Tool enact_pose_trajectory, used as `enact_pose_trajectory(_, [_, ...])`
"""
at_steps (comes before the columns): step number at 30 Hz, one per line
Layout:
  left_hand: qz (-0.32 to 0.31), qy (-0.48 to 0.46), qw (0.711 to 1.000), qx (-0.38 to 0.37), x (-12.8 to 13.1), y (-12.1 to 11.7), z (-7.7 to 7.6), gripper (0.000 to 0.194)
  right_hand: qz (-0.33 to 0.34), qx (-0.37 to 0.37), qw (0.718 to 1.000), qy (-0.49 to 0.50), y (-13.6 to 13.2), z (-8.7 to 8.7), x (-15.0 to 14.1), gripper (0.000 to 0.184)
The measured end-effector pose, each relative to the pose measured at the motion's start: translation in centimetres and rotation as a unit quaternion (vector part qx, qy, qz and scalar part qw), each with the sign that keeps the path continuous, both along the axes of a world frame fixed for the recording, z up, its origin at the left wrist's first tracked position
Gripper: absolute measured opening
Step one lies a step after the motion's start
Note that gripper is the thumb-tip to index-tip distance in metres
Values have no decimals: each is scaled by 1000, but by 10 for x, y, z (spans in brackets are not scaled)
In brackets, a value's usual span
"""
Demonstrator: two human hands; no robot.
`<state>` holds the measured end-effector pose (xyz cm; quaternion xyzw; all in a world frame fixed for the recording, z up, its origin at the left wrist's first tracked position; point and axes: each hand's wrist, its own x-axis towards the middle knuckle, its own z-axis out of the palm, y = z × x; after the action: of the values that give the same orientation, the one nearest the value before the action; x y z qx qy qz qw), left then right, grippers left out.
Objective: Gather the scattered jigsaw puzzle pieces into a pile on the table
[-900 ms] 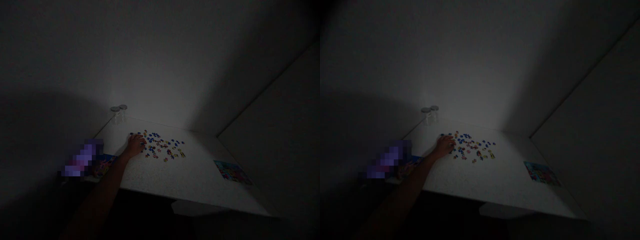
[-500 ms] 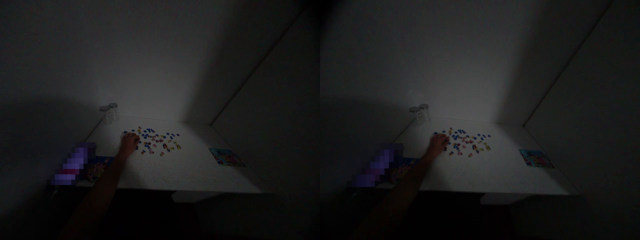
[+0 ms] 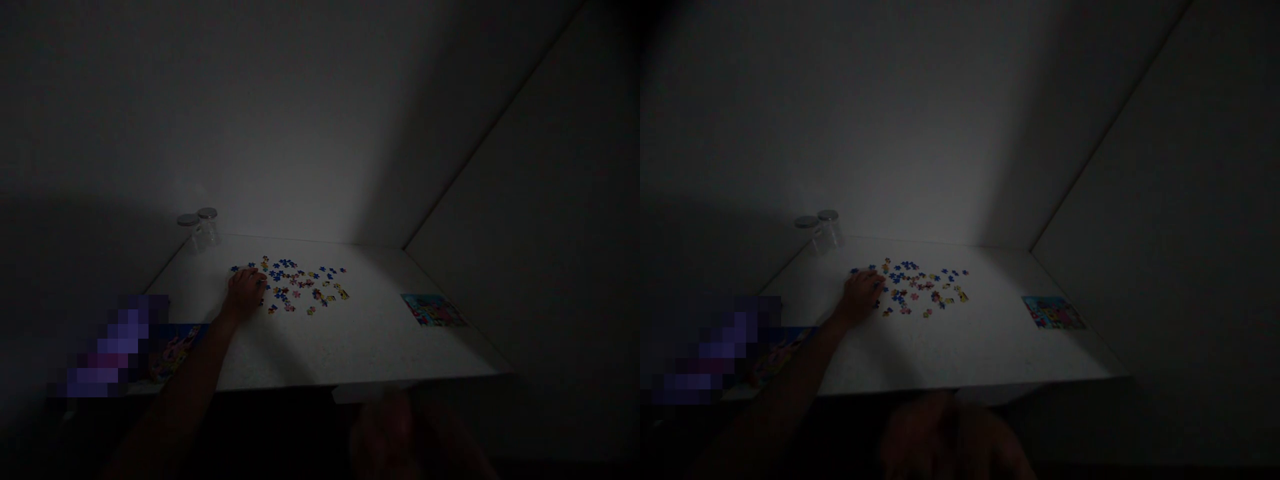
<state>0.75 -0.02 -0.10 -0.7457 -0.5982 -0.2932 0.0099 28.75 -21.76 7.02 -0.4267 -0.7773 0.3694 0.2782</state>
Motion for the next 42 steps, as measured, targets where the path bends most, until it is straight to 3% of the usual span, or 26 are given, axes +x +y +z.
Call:
enact_pose_trajectory(2, [-14, 3, 1000, 8, 1, -2, 1, 23, -99, 25, 994, 44, 33, 0, 9, 31])
enact_pose_trajectory(5, [-37, 4, 999, 17, 5, -4, 3, 23, -295, 44, 952, 64, 99, -13, 28, 44])
enact_pose_trajectory(7, [-54, 3, 998, 21, 9, -4, 3, 24, -352, 40, 935, -23, 141, -29, 42, 43])
enact_pose_trajectory(10, [-79, 3, 997, 21, 13, -1, 1, 23, -376, 36, 920, -107, 186, -51, 53, 40])
enact_pose_trajectory(15, [-87, 8, 996, 17, 14, 3, 0, 24, -320, 38, 910, -260, 214, -58, 49, 30])
enact_pose_trajectory(18, [-88, 16, 996, 13, 14, 4, 1, 26, -287, 21, 918, -274, 225, -53, 53, 18])
enact_pose_trajectory(24, [-91, 22, 996, 5, 15, 6, 2, 26, -192, -15, 954, -231, 251, -44, 74, 6])
enact_pose_trajectory(28, [-89, 24, 996, 8, 15, 6, 2, 26, -137, -36, 973, -184, 258, -40, 88, 9])
enact_pose_trajectory(34, [-90, 32, 995, 15, 14, 8, 2, 28, -57, -102, 993, 13, 255, -44, 90, 24])
enact_pose_trajectory(38, [-88, 34, 995, 14, 14, 9, 2, 28, -37, -113, 993, 29, 253, -50, 79, 25])
enact_pose_trajectory(42, [-81, 31, 996, 17, 15, 8, 3, 26, -54, -72, 996, 23, 253, -55, 74, 21])
